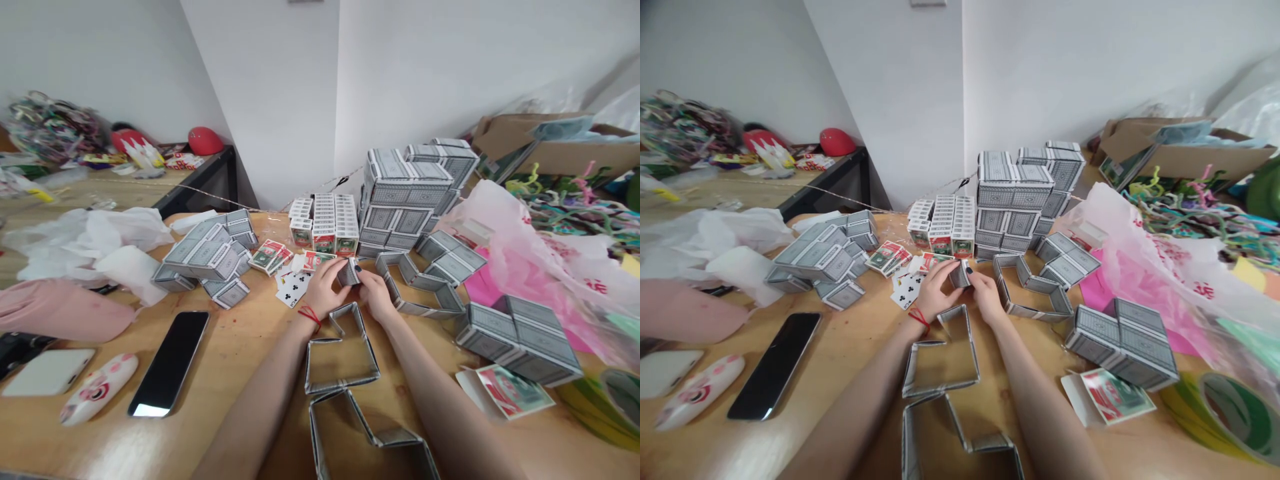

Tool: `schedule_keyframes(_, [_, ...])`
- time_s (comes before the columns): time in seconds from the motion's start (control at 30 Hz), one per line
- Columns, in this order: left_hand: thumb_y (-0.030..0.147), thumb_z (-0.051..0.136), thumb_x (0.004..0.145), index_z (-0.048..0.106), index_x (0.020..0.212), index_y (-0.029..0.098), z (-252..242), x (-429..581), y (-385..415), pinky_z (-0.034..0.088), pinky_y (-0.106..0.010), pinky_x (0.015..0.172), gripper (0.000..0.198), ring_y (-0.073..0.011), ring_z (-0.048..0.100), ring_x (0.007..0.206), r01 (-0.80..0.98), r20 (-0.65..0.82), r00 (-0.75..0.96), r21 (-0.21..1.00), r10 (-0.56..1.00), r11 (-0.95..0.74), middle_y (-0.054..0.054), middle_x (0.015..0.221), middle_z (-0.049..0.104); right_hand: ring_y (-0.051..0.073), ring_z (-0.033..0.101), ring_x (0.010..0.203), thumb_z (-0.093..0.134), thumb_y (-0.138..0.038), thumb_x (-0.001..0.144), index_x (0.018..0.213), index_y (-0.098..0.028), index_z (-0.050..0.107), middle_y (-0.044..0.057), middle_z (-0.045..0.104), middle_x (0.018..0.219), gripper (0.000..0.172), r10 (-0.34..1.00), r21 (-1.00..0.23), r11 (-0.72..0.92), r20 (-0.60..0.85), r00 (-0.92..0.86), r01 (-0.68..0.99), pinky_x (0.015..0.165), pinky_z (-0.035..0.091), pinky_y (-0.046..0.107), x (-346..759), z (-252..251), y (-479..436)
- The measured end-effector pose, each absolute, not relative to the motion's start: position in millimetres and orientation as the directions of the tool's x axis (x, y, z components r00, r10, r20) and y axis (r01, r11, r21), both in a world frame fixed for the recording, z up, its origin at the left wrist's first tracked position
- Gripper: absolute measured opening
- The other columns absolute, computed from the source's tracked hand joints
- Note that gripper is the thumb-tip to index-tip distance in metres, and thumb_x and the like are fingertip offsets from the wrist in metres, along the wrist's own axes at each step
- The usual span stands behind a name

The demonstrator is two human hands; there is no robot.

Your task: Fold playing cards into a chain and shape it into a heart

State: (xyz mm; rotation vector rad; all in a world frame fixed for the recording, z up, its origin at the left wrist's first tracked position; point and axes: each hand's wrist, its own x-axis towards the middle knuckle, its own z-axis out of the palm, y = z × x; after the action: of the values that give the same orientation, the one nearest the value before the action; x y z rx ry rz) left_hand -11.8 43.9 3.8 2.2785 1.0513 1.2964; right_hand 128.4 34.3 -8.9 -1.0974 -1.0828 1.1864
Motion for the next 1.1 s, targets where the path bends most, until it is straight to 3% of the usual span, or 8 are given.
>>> schedule_keyframes(0.1, [0.021,0.054,0.070,0.044,0.118,0.019,4.0,-12.4,45.0,0.036,-0.041,0.096,0.050,-0.0222,0.043,0.110,0.455,0.622,0.335,0.551,0.708,-0.700,-0.009,0.118,0.048,0.015,0.053,0.064,0.055,-0.044,0.070,0.063,-0.019,0.062,-0.001,0.059,0.061,0.027,0.997,-0.986,0.070,0.064,0.042,-0.153,0.063,0.041,0.027,129.2,-7.9,33.1])
schedule_keyframes(0.23, [0.018,0.052,0.070,0.044,0.117,0.020,5.3,-13.0,45.8,0.035,-0.043,0.096,0.049,-0.0227,0.043,0.111,0.450,0.619,0.352,0.546,0.702,-0.707,-0.009,0.118,0.048,0.017,0.056,0.076,0.056,-0.043,0.069,0.078,-0.020,0.066,0.000,0.063,0.076,0.026,0.996,-0.982,0.093,0.090,0.024,-0.166,0.073,0.041,0.030,129.6,-7.3,33.5])
schedule_keyframes(0.4, [0.016,0.051,0.069,0.046,0.116,0.021,5.7,-14.2,45.2,0.036,-0.043,0.095,0.048,-0.0224,0.044,0.110,0.470,0.612,0.346,0.544,0.711,-0.696,-0.008,0.117,0.049,0.019,0.057,0.079,0.057,-0.045,0.068,0.084,-0.020,0.067,0.001,0.065,0.078,0.031,0.996,-0.986,0.090,0.086,0.031,-0.143,0.077,0.042,0.033,128.8,-7.4,35.2])
schedule_keyframes(0.67, [0.016,0.051,0.070,0.046,0.117,0.022,4.6,-14.8,44.7,0.036,-0.042,0.097,0.048,-0.0222,0.044,0.111,0.468,0.604,0.355,0.545,0.713,-0.695,-0.007,0.118,0.049,0.019,0.057,0.077,0.057,-0.041,0.069,0.081,-0.020,0.068,0.001,0.066,0.076,0.027,0.990,-0.991,0.117,0.111,0.084,-0.064,0.073,0.042,0.032,126.1,-5.6,35.4])
schedule_keyframes(1.1, [0.016,0.046,0.074,0.044,0.119,0.021,5.5,-12.7,45.5,0.035,-0.040,0.099,0.045,-0.0205,0.042,0.113,0.457,0.654,0.436,0.431,0.618,-0.778,-0.007,0.120,0.048,0.019,0.056,0.070,0.055,-0.040,0.069,0.072,-0.017,0.068,0.000,0.064,0.068,0.026,0.973,-0.989,0.133,0.141,0.180,0.058,0.064,0.043,0.029,129.7,-4.9,33.6])
